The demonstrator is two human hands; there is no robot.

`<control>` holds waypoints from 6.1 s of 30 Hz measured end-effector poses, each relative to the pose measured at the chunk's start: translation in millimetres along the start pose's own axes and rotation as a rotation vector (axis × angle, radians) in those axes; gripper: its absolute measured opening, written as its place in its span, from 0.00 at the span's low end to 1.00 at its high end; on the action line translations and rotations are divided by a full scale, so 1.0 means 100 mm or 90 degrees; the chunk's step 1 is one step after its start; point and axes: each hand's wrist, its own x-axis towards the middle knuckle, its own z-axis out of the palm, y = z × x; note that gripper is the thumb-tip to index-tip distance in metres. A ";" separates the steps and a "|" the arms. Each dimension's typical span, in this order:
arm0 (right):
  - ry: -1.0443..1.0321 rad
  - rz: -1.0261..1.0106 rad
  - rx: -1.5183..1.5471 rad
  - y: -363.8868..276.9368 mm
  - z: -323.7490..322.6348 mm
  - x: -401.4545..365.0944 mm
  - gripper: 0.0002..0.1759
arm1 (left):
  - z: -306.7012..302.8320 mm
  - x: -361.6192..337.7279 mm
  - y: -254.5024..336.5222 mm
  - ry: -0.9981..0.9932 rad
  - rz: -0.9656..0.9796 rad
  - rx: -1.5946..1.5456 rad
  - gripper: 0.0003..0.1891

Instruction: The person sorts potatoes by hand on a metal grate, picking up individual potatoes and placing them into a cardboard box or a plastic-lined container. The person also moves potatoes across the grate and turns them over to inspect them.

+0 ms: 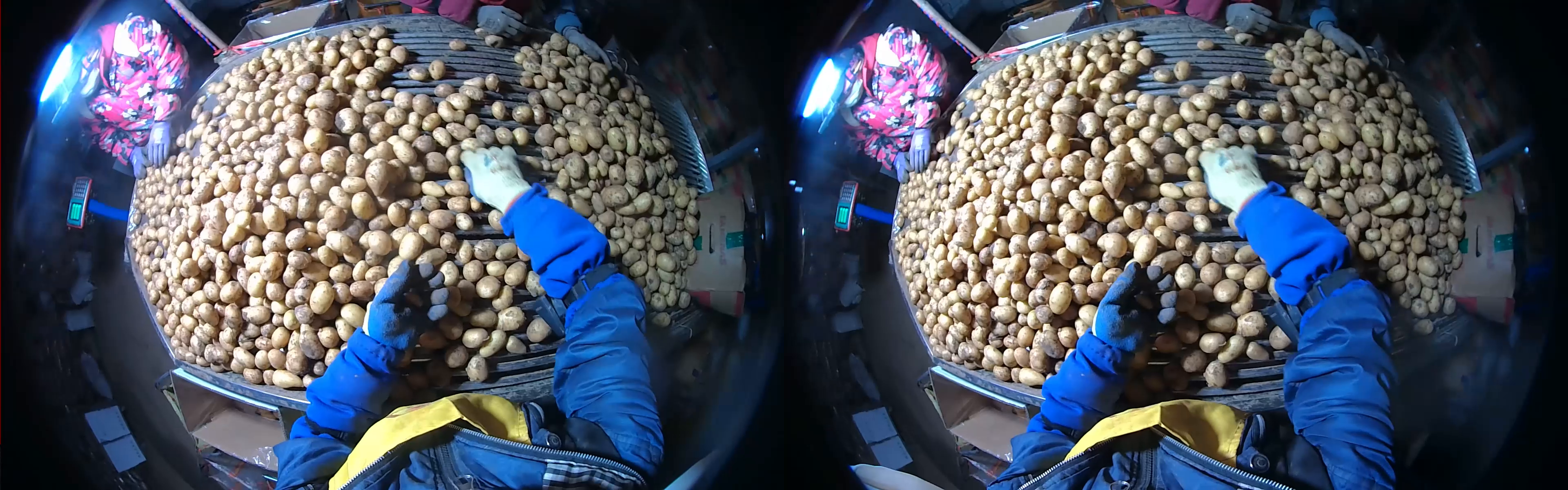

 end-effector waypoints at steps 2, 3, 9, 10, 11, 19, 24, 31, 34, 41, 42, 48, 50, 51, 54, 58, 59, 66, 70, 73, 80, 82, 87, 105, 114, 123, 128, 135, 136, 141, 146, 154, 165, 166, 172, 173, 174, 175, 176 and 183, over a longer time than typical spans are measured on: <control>-0.031 0.035 -0.072 -0.06 -0.04 -0.12 0.13 | -0.08 -0.04 0.01 0.001 0.008 -0.017 0.23; -0.022 0.039 -0.067 -0.07 -0.01 -0.15 0.14 | -0.13 -0.05 0.01 -0.005 0.019 -0.019 0.23; -0.004 0.028 -0.120 -0.02 -0.08 -0.17 0.15 | -0.09 -0.22 -0.02 0.019 0.024 0.022 0.24; -0.012 0.023 -0.109 0.03 -0.06 -0.15 0.14 | -0.10 -0.26 -0.02 0.019 0.031 0.021 0.24; 0.002 0.001 -0.115 0.11 0.00 -0.12 0.13 | -0.10 -0.28 -0.01 0.025 0.047 0.016 0.24; -0.060 0.295 0.503 0.18 -0.28 -0.16 0.15 | -0.07 -0.25 0.00 -0.003 0.069 0.005 0.27; -0.093 -0.118 0.580 -0.50 -0.68 -0.75 0.20 | 0.19 -0.16 -0.05 0.003 0.102 0.034 0.27; 0.065 -0.261 0.277 -1.01 -0.13 -0.42 0.35 | 0.20 -0.20 0.04 0.036 0.124 -0.070 0.17; -0.081 -0.249 0.127 -1.35 -0.12 -0.46 0.38 | -0.03 -0.25 0.08 0.022 0.168 -0.044 0.17; 0.034 -0.230 0.134 -0.90 -0.21 -1.52 0.23 | -0.14 -0.46 0.30 -0.063 0.092 -0.059 0.18; 0.044 -0.203 0.153 -0.78 -0.20 -1.59 0.21 | -0.16 -0.48 0.28 -0.063 0.087 -0.057 0.18; 0.074 -0.103 0.047 0.00 -0.09 -2.12 0.19 | -0.14 -0.63 0.15 -0.009 0.179 0.099 0.25; 0.081 -0.076 0.025 0.27 -0.06 -2.17 0.17 | -0.16 -0.70 0.12 0.022 0.186 0.131 0.26; 0.104 -0.077 -0.018 0.31 -0.11 -2.15 0.14 | -0.17 -0.73 0.13 0.022 0.188 0.133 0.26; 0.140 0.076 -0.028 0.40 -0.15 -2.08 0.12 | -0.20 -0.83 0.15 0.035 0.122 0.104 0.27; 0.175 0.174 -0.062 0.09 -0.35 -1.88 0.13 | -0.44 -0.87 0.24 -0.033 0.134 0.133 0.31; 0.183 0.117 -0.002 -0.01 -0.40 -1.79 0.16 | -0.48 -0.87 0.26 -0.044 0.116 0.090 0.31; 0.007 -0.024 -0.081 -0.24 -0.02 -1.09 0.33 | -0.27 -0.74 0.17 -0.064 0.047 -0.012 0.25; -0.152 -0.011 -0.006 -0.09 -0.17 -0.82 0.33 | -0.38 -0.63 0.17 -0.024 0.007 0.009 0.21; -0.191 -0.006 0.114 -0.01 -0.24 -0.70 0.28 | -0.24 -0.64 0.17 0.019 -0.018 0.046 0.21; -0.044 0.030 0.259 0.09 -0.21 -0.81 0.22 | -0.22 -0.54 0.15 -0.015 -0.043 0.091 0.21; -0.008 0.049 0.322 0.11 -0.22 -0.89 0.18 | -0.19 -0.50 0.14 -0.010 -0.034 0.111 0.22; -0.081 0.120 0.886 -0.34 -0.47 -1.06 0.21 | 0.12 -0.39 0.09 0.013 -0.046 0.103 0.27; -0.041 0.146 0.226 -0.38 -0.03 -0.05 0.25 | 0.10 -0.26 0.11 0.090 -0.010 -0.046 0.23; 0.026 0.047 0.563 -0.68 -0.25 -0.55 0.19 | 0.01 -0.24 0.18 0.036 -0.010 0.091 0.32; 0.039 -0.136 0.484 -1.10 -0.36 -0.69 0.23 | -0.07 -0.32 0.14 0.005 0.008 -0.079 0.24; -0.081 -0.043 0.020 -1.28 -0.15 -0.12 0.22 | 0.14 -0.53 0.22 0.006 -0.023 -0.082 0.26; 0.095 -0.127 -0.004 -1.22 0.08 -0.05 0.19 | -0.16 -0.54 0.25 -0.030 0.027 0.002 0.32; 0.080 -0.120 0.071 -1.14 0.07 -0.03 0.19 | -0.18 -0.54 0.27 -0.031 0.032 0.001 0.32; -0.030 0.000 0.480 -1.37 -0.63 -0.55 0.20 | -0.04 -0.53 0.34 -0.009 0.087 -0.144 0.32; -0.030 -0.173 0.557 -1.60 -1.01 -1.11 0.21 | -0.31 -0.48 0.27 -0.086 0.168 -0.146 0.34; 0.096 -0.053 0.641 -1.57 -0.61 -1.41 0.17 | -0.14 -0.94 0.29 -0.069 0.142 -0.282 0.32; 0.074 -0.484 0.343 -2.45 -0.25 -1.81 0.26 | -1.24 -2.54 0.02 -0.026 0.547 -0.322 0.31; 0.061 -0.497 0.319 -2.52 -0.21 -1.82 0.27 | -1.37 -2.68 -0.06 0.024 0.626 -0.319 0.31; 0.024 -0.497 0.209 -2.69 0.01 -1.94 0.31 | -1.88 -3.61 -0.37 -0.022 0.858 -0.478 0.26; 0.027 -0.501 0.205 -2.67 0.04 -1.94 0.32 | -2.03 -3.72 -0.41 0.011 0.901 -0.477 0.25; 0.031 -0.504 0.201 -2.65 0.07 -1.94 0.32 | -2.10 -3.81 -0.41 0.069 0.958 -0.525 0.23; 0.016 -0.500 0.192 -2.62 0.10 -1.93 0.33 | -2.18 -3.94 -0.43 0.108 0.966 -0.530 0.22; 0.014 -0.501 0.198 -2.63 0.09 -1.94 0.33 | -2.24 -4.10 -0.43 0.145 0.972 -0.534 0.21; 0.028 -0.489 0.177 -2.66 0.11 -1.98 0.34 | -3.14 -5.23 0.77 0.466 1.177 -0.441 0.20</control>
